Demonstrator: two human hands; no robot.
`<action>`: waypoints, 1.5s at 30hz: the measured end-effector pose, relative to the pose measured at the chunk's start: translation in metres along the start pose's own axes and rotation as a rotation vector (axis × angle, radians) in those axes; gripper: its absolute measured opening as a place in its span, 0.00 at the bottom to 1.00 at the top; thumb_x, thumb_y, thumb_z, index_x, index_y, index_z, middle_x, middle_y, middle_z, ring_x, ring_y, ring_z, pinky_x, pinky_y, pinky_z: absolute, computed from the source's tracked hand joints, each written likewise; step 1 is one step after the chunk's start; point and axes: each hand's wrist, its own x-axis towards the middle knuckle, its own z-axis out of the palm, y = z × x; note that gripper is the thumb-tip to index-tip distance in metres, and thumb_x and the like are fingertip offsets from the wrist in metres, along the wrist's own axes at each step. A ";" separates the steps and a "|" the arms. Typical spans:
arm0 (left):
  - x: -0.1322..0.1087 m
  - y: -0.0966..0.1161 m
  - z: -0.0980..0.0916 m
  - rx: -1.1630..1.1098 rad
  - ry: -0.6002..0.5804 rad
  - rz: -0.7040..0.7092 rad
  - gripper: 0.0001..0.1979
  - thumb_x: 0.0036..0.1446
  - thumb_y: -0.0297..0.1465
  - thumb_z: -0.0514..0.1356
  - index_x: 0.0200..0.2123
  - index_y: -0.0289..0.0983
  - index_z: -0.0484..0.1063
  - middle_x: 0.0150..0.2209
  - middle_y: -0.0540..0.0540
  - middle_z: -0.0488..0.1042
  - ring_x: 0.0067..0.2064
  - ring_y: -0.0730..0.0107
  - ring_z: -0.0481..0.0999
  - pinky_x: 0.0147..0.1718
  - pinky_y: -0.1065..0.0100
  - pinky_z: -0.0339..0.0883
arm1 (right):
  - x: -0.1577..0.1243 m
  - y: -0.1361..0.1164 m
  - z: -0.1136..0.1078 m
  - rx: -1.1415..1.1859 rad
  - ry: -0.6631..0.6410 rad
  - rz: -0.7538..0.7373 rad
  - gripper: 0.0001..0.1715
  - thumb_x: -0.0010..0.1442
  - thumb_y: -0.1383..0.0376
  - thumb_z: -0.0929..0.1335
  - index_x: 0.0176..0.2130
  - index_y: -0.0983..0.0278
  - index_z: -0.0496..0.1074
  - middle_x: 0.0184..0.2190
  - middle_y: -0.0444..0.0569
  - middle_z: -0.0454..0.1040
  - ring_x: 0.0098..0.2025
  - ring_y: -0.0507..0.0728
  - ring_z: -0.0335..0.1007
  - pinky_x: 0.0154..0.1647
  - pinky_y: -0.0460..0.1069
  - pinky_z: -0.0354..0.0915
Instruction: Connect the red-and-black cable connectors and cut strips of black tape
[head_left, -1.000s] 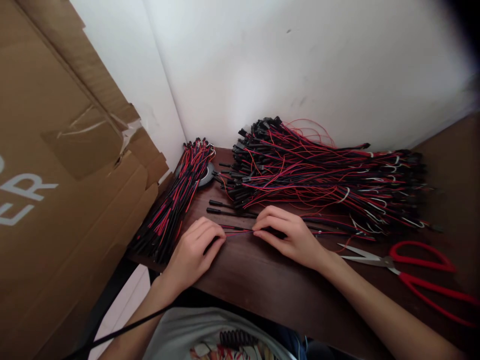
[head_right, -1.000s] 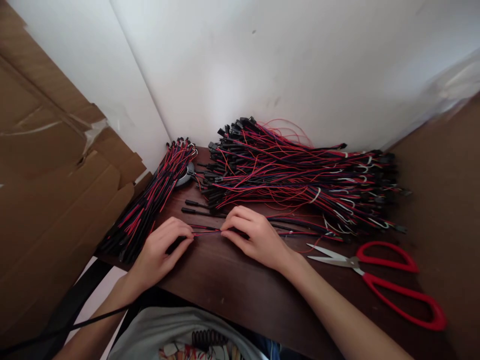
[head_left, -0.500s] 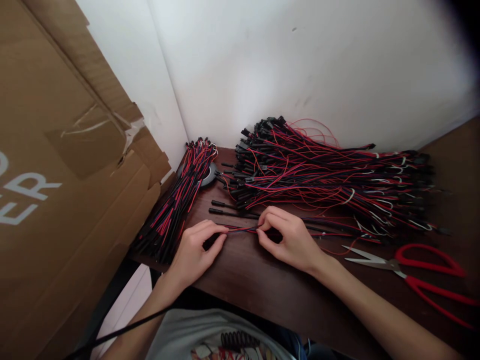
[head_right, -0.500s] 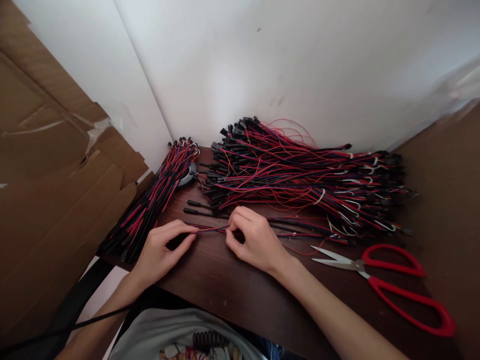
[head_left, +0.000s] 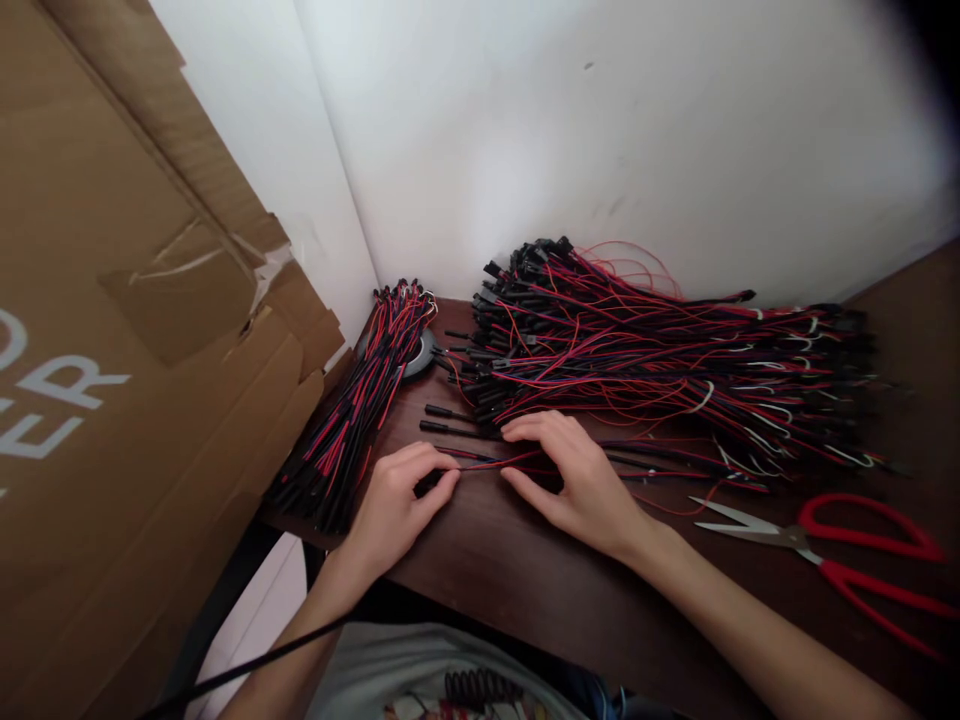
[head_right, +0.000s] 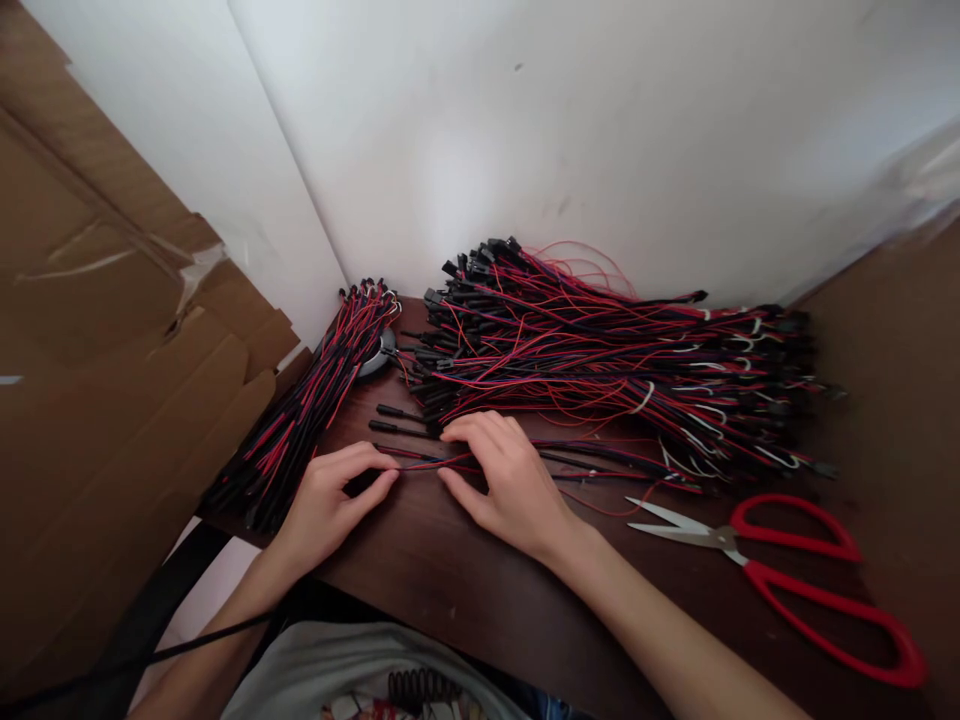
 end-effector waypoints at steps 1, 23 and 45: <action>0.000 0.002 0.002 0.009 -0.003 0.014 0.05 0.61 0.25 0.58 0.34 0.35 0.75 0.31 0.48 0.76 0.34 0.71 0.75 0.35 0.71 0.66 | 0.000 -0.003 0.001 -0.015 0.007 -0.039 0.13 0.61 0.68 0.68 0.47 0.64 0.67 0.45 0.55 0.74 0.47 0.60 0.69 0.47 0.57 0.65; 0.005 0.012 0.021 0.127 -0.048 0.094 0.08 0.66 0.26 0.52 0.36 0.35 0.70 0.34 0.45 0.72 0.38 0.66 0.71 0.38 0.67 0.66 | -0.003 -0.012 0.013 0.036 -0.010 -0.037 0.08 0.66 0.70 0.63 0.36 0.64 0.71 0.31 0.51 0.74 0.34 0.55 0.70 0.35 0.50 0.69; 0.007 -0.004 -0.004 0.232 0.021 0.236 0.07 0.63 0.27 0.58 0.43 0.35 0.73 0.38 0.44 0.74 0.42 0.64 0.68 0.42 0.62 0.66 | -0.003 -0.008 -0.006 0.137 -0.069 0.249 0.08 0.62 0.71 0.66 0.30 0.63 0.69 0.29 0.47 0.73 0.32 0.54 0.70 0.34 0.49 0.65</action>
